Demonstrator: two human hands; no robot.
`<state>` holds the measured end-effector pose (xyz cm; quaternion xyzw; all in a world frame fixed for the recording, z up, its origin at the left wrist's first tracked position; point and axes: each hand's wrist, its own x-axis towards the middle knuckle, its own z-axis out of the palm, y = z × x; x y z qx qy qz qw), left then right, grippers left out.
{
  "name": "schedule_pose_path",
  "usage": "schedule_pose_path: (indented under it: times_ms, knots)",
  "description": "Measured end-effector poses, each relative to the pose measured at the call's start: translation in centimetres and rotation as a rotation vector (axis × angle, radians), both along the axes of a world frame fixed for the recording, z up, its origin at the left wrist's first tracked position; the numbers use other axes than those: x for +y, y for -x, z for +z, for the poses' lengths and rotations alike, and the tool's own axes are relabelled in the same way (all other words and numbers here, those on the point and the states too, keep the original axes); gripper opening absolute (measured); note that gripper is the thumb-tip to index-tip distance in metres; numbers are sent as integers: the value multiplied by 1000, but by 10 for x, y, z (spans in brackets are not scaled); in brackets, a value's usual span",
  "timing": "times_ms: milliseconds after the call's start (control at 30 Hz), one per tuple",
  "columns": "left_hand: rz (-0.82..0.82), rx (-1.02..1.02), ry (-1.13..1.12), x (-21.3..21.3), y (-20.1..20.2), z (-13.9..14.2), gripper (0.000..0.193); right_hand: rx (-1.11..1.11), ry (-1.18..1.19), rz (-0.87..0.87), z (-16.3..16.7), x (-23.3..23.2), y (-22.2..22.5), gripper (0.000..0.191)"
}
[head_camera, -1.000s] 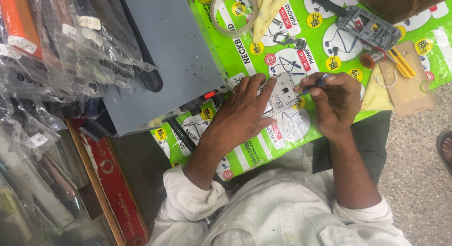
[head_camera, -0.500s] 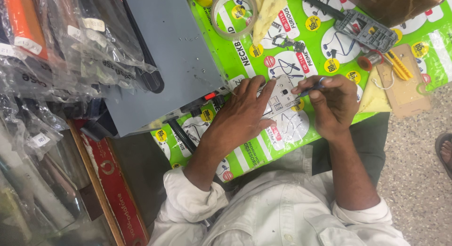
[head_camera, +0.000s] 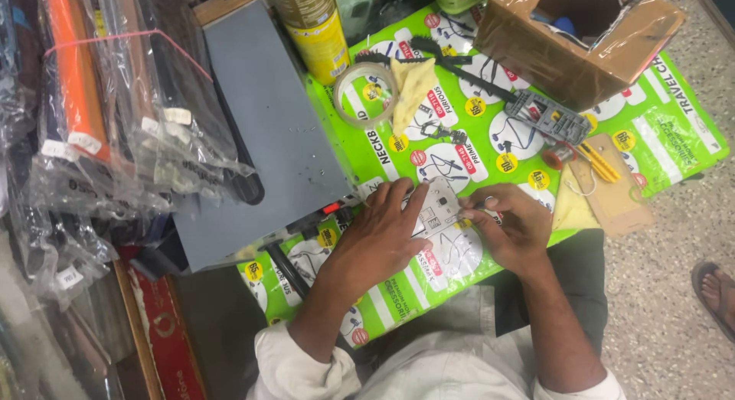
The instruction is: The person uses a small screwdriver to remove screws from the back of a silver electronic device. They place the screws on the table, flip the device over, and continue to unscrew and remove additional screws from the back panel.
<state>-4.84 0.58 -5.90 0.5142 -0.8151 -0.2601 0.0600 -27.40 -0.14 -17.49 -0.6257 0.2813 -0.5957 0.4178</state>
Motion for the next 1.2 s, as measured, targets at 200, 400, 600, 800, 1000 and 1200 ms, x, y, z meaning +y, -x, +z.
schedule_pose_path:
  times_ms: [200, 400, 600, 800, 1000, 1200]
  knots:
    - [12, -12, -30, -1, 2, -3, 80, -56, -59, 217, 2, 1, 7, 34]
    - [-11, -17, -23, -2, 7, 3, 82, 298, 87, -70, -3, -3, 7, 42]
    - [-29, 9, -60, -1, 6, 1, 85, -138, -208, 257, -10, 8, 5, 38]
    - [-34, -39, -65, 3, 1, -8, 82, -94, 36, 73, -17, 4, -2, 47]
    - [-34, -39, -2, -4, 1, -17, 82, 7, 48, 68, -23, -1, -2, 51]
    - [-41, -17, 25, -13, 0, -26, 81, -40, -51, 59, -27, -1, 0, 45]
